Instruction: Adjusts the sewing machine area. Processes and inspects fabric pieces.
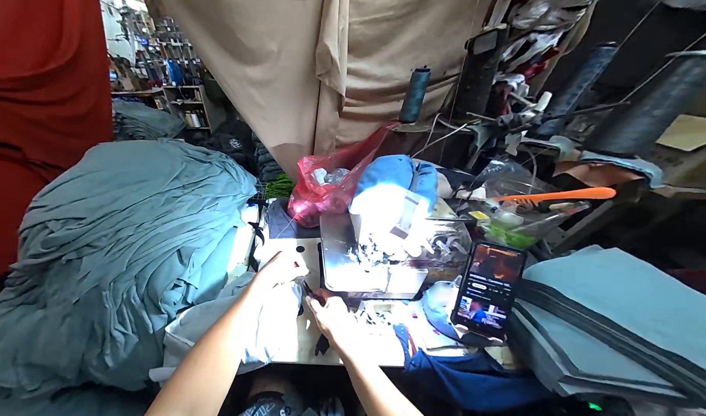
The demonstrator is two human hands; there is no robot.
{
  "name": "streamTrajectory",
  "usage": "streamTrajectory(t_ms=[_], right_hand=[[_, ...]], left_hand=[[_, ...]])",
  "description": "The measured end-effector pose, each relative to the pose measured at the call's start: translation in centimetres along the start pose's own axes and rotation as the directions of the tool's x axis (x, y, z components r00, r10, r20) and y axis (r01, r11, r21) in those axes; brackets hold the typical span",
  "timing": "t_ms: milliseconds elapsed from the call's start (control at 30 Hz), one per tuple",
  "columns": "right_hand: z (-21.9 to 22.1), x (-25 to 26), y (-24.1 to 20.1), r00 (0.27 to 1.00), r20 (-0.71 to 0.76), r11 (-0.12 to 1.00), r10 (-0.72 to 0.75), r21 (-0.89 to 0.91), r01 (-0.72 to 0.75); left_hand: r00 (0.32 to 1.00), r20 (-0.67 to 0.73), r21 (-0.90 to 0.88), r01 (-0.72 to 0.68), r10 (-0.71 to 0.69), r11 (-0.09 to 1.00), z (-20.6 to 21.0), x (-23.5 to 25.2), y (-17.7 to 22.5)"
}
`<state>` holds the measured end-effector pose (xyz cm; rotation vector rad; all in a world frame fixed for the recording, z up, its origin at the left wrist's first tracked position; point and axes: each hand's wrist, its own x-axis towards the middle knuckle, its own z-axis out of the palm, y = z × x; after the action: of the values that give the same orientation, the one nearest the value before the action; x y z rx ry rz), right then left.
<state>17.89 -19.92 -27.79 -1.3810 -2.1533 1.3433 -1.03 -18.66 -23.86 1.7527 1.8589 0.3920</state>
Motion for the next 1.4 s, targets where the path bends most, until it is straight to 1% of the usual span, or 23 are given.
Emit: streamTrajectory(t_ms=[67,167,267,300,367,400,433,467,500,533,567,600,667,700,733,800,900,967,1067,1167,1200,1267,1400], right_hand=[[-0.1,0.2,-0.2,1.000,0.018,1.000,0.014,-0.020,-0.014],[-0.3,0.2,0.0,0.999,0.046,0.999,-0.025,-0.029,0.026],[0.7,-0.6,1.2,0.993,-0.029,0.993,-0.118,-0.026,0.117],[1.3,-0.8,1.5,0.986,-0.070,0.988,-0.154,-0.017,0.153],[1.8,-1.2,1.6,0.968,-0.126,0.975,-0.218,0.025,0.223],[2.0,-1.3,1.5,0.958,-0.160,0.967,-0.238,0.057,0.249],[2.1,-1.2,1.4,0.949,-0.194,0.958,-0.249,0.092,0.270],[2.3,-1.0,1.3,0.944,-0.209,0.951,-0.254,0.125,0.284],[2.5,-0.6,1.1,0.940,-0.220,0.941,-0.262,0.159,0.300],[2.8,-0.1,0.9,0.939,-0.219,0.931,-0.265,0.196,0.308],[3.0,0.4,0.4,0.945,-0.196,0.928,-0.261,0.221,0.302],[2.9,0.7,-0.3,0.961,-0.148,0.936,-0.234,0.231,0.264],[2.7,1.7,-2.3,0.983,-0.069,0.938,-0.169,0.297,0.182],[2.8,2.4,-3.0,0.982,-0.074,0.917,-0.172,0.353,0.187],[3.1,3.0,-3.8,0.977,-0.105,0.890,-0.184,0.404,0.211],[3.1,4.1,-5.3,0.972,-0.129,0.870,-0.198,0.433,0.235],[3.2,5.1,-7.1,0.976,-0.087,0.877,-0.198,0.429,0.216],[3.5,5.5,-7.5,0.981,-0.048,0.882,-0.189,0.431,0.191],[4.2,5.9,-5.8,0.981,-0.001,0.891,-0.196,0.416,0.179],[5.0,5.1,-2.8,0.954,-0.010,0.861,-0.300,0.427,0.275],[5.3,4.8,-1.8,0.936,-0.017,0.842,-0.352,0.431,0.324],[5.3,4.3,-0.6,0.891,-0.006,0.801,-0.453,0.436,0.410],[4.8,3.3,0.5,0.817,0.006,0.735,-0.577,0.440,0.516]], left_hand=[[1.000,-0.002,-0.008,-0.003,0.003,1.000,0.2,0.1,0.0],[0.999,-0.052,-0.054,-0.015,0.012,0.998,0.2,0.1,0.1],[0.975,-0.223,-0.153,-0.021,-0.013,0.988,-2.1,-1.3,1.6],[0.942,-0.335,-0.157,-0.052,-0.003,0.986,-3.3,-1.9,2.1],[0.823,-0.568,-0.088,-0.085,0.021,0.992,-5.6,-2.1,2.3],[0.789,-0.613,-0.046,-0.092,0.044,0.995,-6.3,-1.6,1.5],[0.811,-0.584,-0.035,-0.066,0.033,0.997,-6.8,-1.1,0.6],[0.873,-0.487,-0.047,-0.009,-0.015,0.999,-7.1,-0.6,0.0],[0.935,-0.345,-0.072,0.062,-0.083,0.995,-7.3,-0.2,-0.4],[0.966,-0.213,-0.099,0.126,-0.145,0.987,-7.5,0.4,-0.7],[0.972,-0.132,-0.150,0.173,-0.193,0.974,-7.6,0.9,-0.9],[0.971,-0.093,-0.191,0.199,-0.220,0.961,-8.0,1.1,-0.8],[0.969,-0.064,-0.215,0.220,-0.239,0.951,-9.2,1.1,0.5],[0.971,-0.051,-0.202,0.217,-0.232,0.955,-9.7,1.0,1.2],[0.974,-0.045,-0.185,0.212,-0.224,0.960,-10.0,1.0,1.7],[0.976,-0.050,-0.143,0.203,-0.212,0.969,-10.5,1.2,2.5],[0.984,-0.034,-0.089,0.172,-0.175,0.981,-10.7,1.4,2.7],[0.984,-0.008,-0.103,0.176,-0.178,0.979,-10.6,1.4,3.0],[0.983,0.009,-0.155,0.184,-0.185,0.971,-11.0,1.4,3.7],[0.987,-0.013,-0.172,0.156,-0.160,0.973,-12.1,1.6,4.9],[0.990,-0.034,-0.150,0.127,-0.134,0.981,-12.7,1.9,5.3],[0.990,-0.132,-0.075,0.029,-0.039,0.997,-14.4,3.8,6.1],[0.936,-0.342,-0.003,-0.082,0.076,0.997,-18.3,8.8,10.5]])
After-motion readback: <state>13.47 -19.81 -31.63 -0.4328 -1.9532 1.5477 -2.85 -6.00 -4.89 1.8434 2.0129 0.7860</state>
